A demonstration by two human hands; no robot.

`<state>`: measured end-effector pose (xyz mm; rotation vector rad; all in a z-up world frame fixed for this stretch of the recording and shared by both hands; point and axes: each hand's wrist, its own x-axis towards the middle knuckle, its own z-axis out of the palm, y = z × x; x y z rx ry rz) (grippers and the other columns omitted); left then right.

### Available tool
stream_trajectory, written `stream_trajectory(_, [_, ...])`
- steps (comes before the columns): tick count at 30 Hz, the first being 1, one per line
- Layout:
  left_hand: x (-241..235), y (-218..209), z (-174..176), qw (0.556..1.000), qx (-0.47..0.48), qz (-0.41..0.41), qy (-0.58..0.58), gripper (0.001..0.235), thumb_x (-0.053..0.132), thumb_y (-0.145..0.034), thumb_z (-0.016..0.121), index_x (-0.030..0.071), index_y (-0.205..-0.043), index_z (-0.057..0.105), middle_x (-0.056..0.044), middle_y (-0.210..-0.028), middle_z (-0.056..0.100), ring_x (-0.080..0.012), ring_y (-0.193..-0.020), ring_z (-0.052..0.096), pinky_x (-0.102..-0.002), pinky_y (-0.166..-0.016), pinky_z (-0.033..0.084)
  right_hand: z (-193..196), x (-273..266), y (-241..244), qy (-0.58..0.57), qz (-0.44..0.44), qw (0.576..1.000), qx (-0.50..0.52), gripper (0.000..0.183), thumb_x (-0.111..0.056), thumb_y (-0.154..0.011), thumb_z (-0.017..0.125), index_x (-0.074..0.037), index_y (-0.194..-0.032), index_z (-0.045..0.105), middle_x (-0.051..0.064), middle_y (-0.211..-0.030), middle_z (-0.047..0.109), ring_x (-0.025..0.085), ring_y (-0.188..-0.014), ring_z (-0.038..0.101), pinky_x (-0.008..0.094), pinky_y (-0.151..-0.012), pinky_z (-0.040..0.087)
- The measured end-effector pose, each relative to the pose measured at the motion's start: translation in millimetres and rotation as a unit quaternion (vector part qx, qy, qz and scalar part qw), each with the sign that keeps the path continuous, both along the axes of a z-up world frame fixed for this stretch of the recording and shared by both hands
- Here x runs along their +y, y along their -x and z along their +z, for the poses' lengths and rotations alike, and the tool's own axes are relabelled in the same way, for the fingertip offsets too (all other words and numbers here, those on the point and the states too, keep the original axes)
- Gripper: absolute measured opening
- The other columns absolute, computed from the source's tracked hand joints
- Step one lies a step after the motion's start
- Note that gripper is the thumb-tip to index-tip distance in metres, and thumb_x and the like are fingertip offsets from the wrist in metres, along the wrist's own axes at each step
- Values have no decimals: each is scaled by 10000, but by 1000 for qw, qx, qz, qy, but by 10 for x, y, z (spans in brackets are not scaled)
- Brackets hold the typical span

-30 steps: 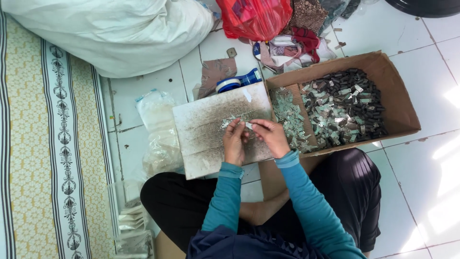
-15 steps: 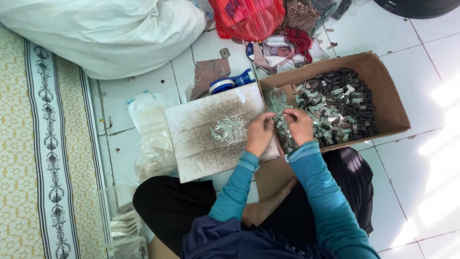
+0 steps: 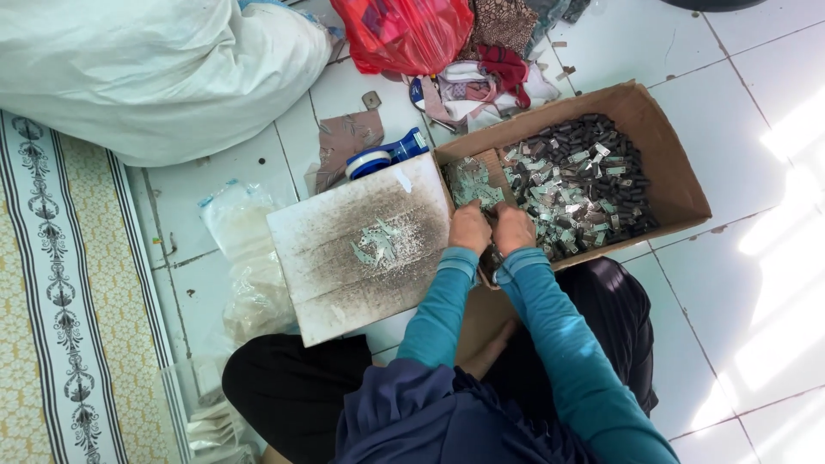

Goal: Sorting, counting, and packaging small metal components into plastic bags on a workshop floor.

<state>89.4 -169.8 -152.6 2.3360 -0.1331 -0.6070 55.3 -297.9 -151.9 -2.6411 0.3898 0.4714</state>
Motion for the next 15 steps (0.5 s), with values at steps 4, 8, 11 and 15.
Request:
stream_trajectory(4, [21, -55, -155, 993, 25, 36, 112, 468, 90, -1028, 471, -60, -1471, 478, -279, -1137, 651, -215, -667, 743, -315, -649, 670, 125, 44, 96, -69, -26, 991, -109, 239, -222, -1001, 628, -144, -1196, 742, 181, -1112, 728, 410, -1070, 694, 534, -936, 569])
stream_trajectory(8, [173, 142, 489, 979, -63, 98, 169, 344, 100, -1039, 528, -28, -1339, 636, -300, -1184, 687, -415, -1032, 721, -448, -876, 625, 509, 201, 235, -185, -50, 958, -215, 230, -136, -1017, 629, -95, -1212, 742, 231, -1132, 720, 442, -1088, 668, 534, -943, 559])
stream_trajectory(11, [247, 408, 1089, 928, -46, 180, 323, 284, 65, -1005, 576, -22, -1256, 676, -280, -1078, 653, -260, -600, 711, -301, -539, 635, 681, 243, 282, -264, -101, 927, -247, 214, -126, -986, 677, -110, -1187, 749, 202, -1117, 734, 393, -1078, 679, 506, -910, 571])
stream_trajectory(15, [495, 622, 1244, 890, -54, 225, 392, 263, 37, -1041, 550, 1, -1274, 667, -199, -988, 639, -262, -640, 723, -291, -484, 632, 1034, 596, 417, -332, -103, 891, -291, 201, -57, -966, 707, -110, -1148, 774, 152, -1030, 768, 275, -981, 728, 405, -812, 597])
